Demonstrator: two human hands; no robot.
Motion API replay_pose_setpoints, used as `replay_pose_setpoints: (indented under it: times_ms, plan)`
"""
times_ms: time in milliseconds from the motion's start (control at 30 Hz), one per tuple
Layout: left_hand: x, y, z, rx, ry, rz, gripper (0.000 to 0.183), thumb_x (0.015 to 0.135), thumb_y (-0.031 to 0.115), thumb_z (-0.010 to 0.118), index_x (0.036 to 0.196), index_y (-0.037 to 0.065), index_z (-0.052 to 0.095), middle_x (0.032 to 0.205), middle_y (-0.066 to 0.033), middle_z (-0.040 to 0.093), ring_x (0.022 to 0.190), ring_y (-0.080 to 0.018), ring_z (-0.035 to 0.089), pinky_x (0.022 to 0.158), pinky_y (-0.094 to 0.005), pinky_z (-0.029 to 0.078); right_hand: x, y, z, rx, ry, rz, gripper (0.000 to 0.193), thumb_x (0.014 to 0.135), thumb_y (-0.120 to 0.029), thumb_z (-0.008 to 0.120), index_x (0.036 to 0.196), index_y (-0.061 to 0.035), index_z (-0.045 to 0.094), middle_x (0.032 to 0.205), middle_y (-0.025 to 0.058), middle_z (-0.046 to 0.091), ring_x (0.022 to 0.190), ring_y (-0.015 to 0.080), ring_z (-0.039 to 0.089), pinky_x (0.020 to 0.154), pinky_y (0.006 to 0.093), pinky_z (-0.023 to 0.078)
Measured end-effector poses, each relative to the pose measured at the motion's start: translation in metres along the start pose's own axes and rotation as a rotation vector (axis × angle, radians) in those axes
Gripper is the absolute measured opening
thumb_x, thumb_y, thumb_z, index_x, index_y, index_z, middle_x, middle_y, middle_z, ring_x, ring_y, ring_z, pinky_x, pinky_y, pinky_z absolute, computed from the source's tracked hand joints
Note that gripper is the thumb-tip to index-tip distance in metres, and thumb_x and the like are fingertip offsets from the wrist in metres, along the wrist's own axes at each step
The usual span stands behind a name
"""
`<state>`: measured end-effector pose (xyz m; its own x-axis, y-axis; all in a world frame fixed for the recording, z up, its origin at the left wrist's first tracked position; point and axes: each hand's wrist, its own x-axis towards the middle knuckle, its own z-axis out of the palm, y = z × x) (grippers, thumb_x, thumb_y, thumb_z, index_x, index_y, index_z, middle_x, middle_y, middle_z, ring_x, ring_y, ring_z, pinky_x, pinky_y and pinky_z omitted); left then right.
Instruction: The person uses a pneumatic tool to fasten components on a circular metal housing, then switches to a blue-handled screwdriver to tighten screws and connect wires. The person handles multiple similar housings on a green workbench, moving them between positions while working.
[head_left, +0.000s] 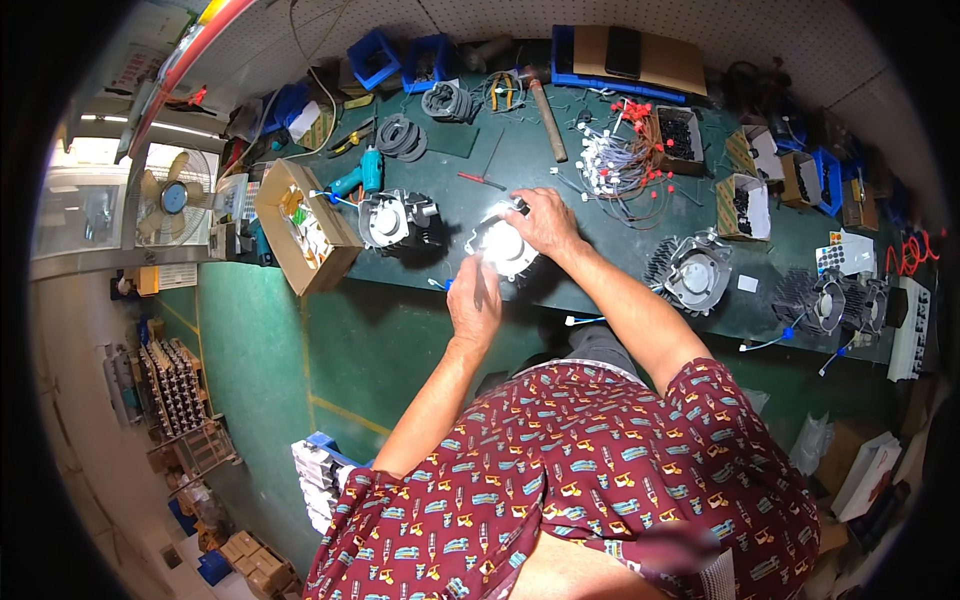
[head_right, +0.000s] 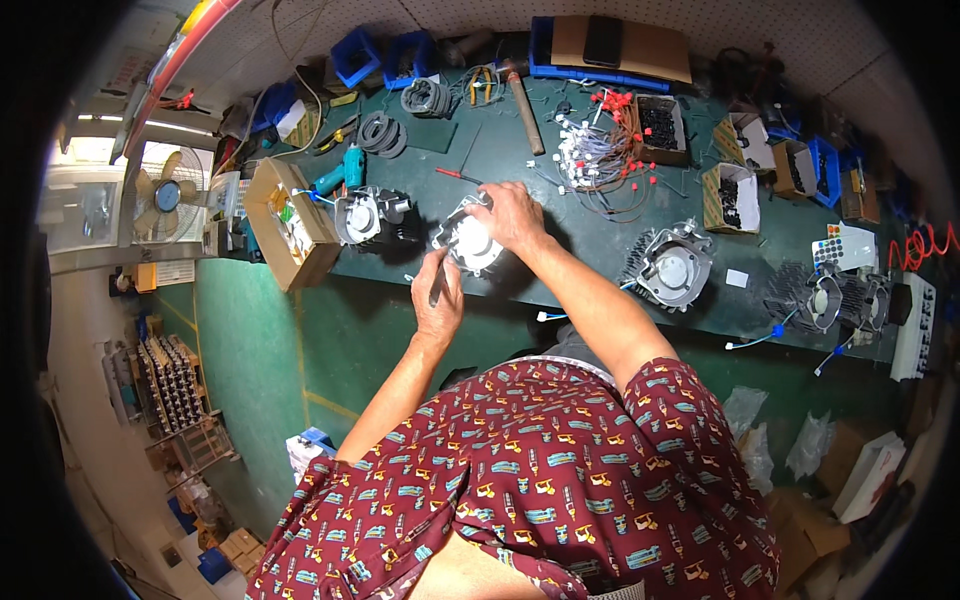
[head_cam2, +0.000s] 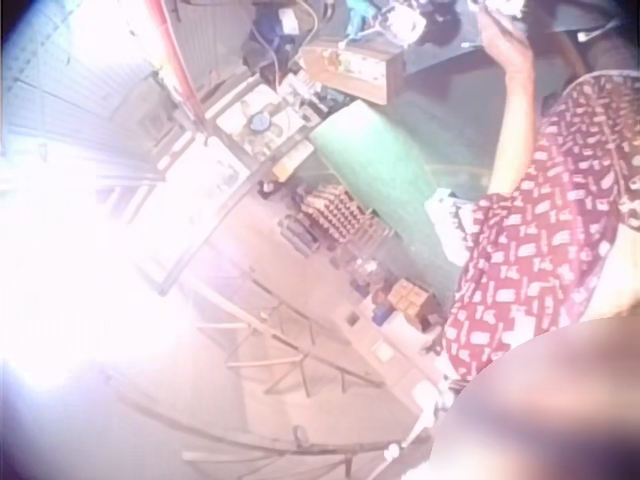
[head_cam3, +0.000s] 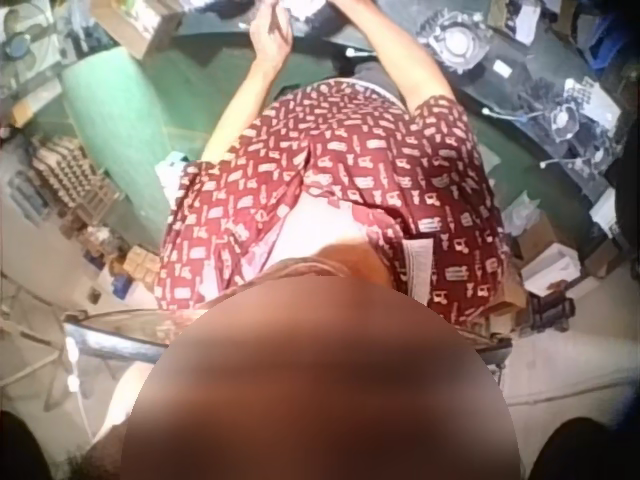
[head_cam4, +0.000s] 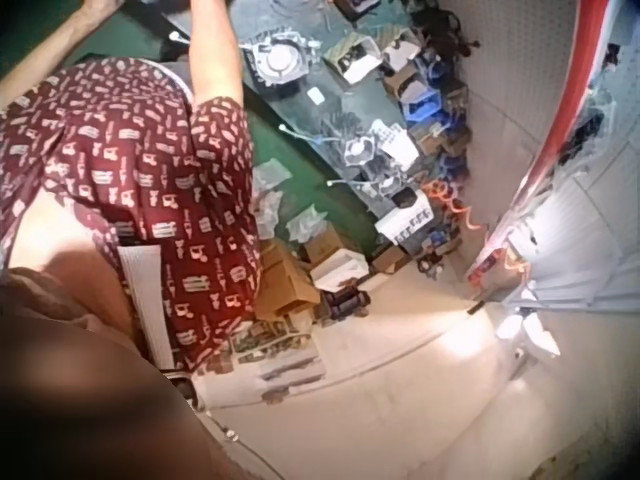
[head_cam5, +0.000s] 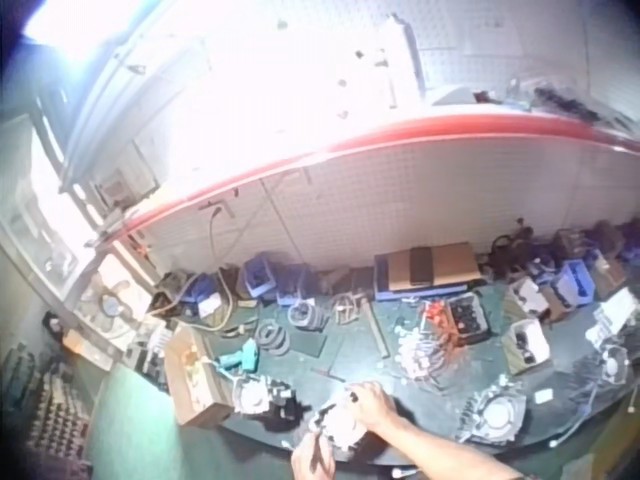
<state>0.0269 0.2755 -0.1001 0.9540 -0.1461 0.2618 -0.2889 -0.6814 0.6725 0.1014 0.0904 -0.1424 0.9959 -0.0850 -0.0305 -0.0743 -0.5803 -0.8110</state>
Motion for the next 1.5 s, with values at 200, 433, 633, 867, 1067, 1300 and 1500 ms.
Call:
replay_pose_setpoints:
  times_ms: [200,433,633,867,1067,1300,1500]
  plan:
    - [0.006,-0.007,-0.003,-0.065,-0.012,0.034,0.021,0.100,0.009,0.059,0.115,-0.005,0.065,0.093,-0.0233,0.070,0.082,-0.0366,0.069,0.076,-0.0412,0.054,0.014,0.023,0.014,0.132,0.122,-0.119,0.046,0.080,-0.039,0.082,0.109,-0.0032,0.077,0.093,0.0217,0.075,0.089,0.0367,0.073,0.078,0.0454,0.057]
    - [0.007,-0.029,-0.003,-0.269,-0.050,-0.206,0.026,0.104,0.013,0.054,0.116,-0.005,0.067,0.079,-0.0096,0.068,0.070,-0.0151,0.062,0.065,-0.0320,0.051,-0.006,0.016,-0.016,0.061,0.021,-0.103,0.080,0.083,-0.049,0.076,0.146,-0.0048,0.055,0.151,0.0300,0.048,0.142,0.0467,0.041,0.120,0.0509,0.034]
    - [0.004,-0.009,-0.021,-0.250,0.034,-0.155,0.027,0.105,0.015,0.054,0.118,-0.005,0.068,0.077,-0.0106,0.069,0.067,-0.0177,0.064,0.065,-0.0328,0.052,-0.053,0.048,-0.150,-0.141,0.167,-0.164,0.051,0.086,-0.040,0.076,0.122,-0.0042,0.072,0.132,0.0191,0.067,0.132,0.0377,0.057,0.117,0.0459,0.040]
    - [-0.013,0.102,-0.018,-0.488,-0.133,-0.213,0.030,0.105,0.019,0.054,0.118,-0.002,0.072,0.078,-0.0027,0.062,0.066,-0.0074,0.055,0.057,-0.0243,0.045,-0.108,0.148,-0.254,-0.291,-0.047,-0.065,0.064,0.082,-0.047,0.078,0.130,-0.0066,0.069,0.141,0.0214,0.061,0.139,0.0390,0.049,0.118,0.0469,0.038]
    - [-0.066,0.199,0.076,-0.691,-0.330,-0.395,0.029,0.105,0.017,0.055,0.118,-0.004,0.069,0.074,-0.0016,0.060,0.062,-0.0085,0.053,0.057,-0.0249,0.045,-0.114,0.175,-0.243,0.036,-0.172,-0.153,0.048,0.083,-0.035,0.078,0.121,-0.0069,0.072,0.117,0.0183,0.073,0.113,0.0357,0.066,0.096,0.0451,0.051]
    - [-0.078,0.211,0.152,-0.259,-0.195,-0.385,0.028,0.102,0.017,0.056,0.105,-0.007,0.070,0.078,-0.0199,0.069,0.069,-0.0284,0.068,0.066,-0.0401,0.053,-0.119,0.181,-0.239,0.046,-0.081,-0.191,0.040,0.086,-0.033,0.076,0.117,-0.0075,0.072,0.116,0.0138,0.074,0.112,0.0348,0.067,0.096,0.0455,0.049]
    - [-0.060,0.223,0.166,-0.027,-0.170,-0.214,0.025,0.098,0.012,0.056,0.097,-0.007,0.071,0.083,-0.0265,0.070,0.075,-0.0395,0.071,0.068,-0.0435,0.054,-0.117,0.186,-0.240,0.007,-0.091,-0.187,0.040,0.087,-0.037,0.074,0.118,-0.0116,0.072,0.117,0.0116,0.075,0.114,0.0327,0.066,0.097,0.0472,0.045]
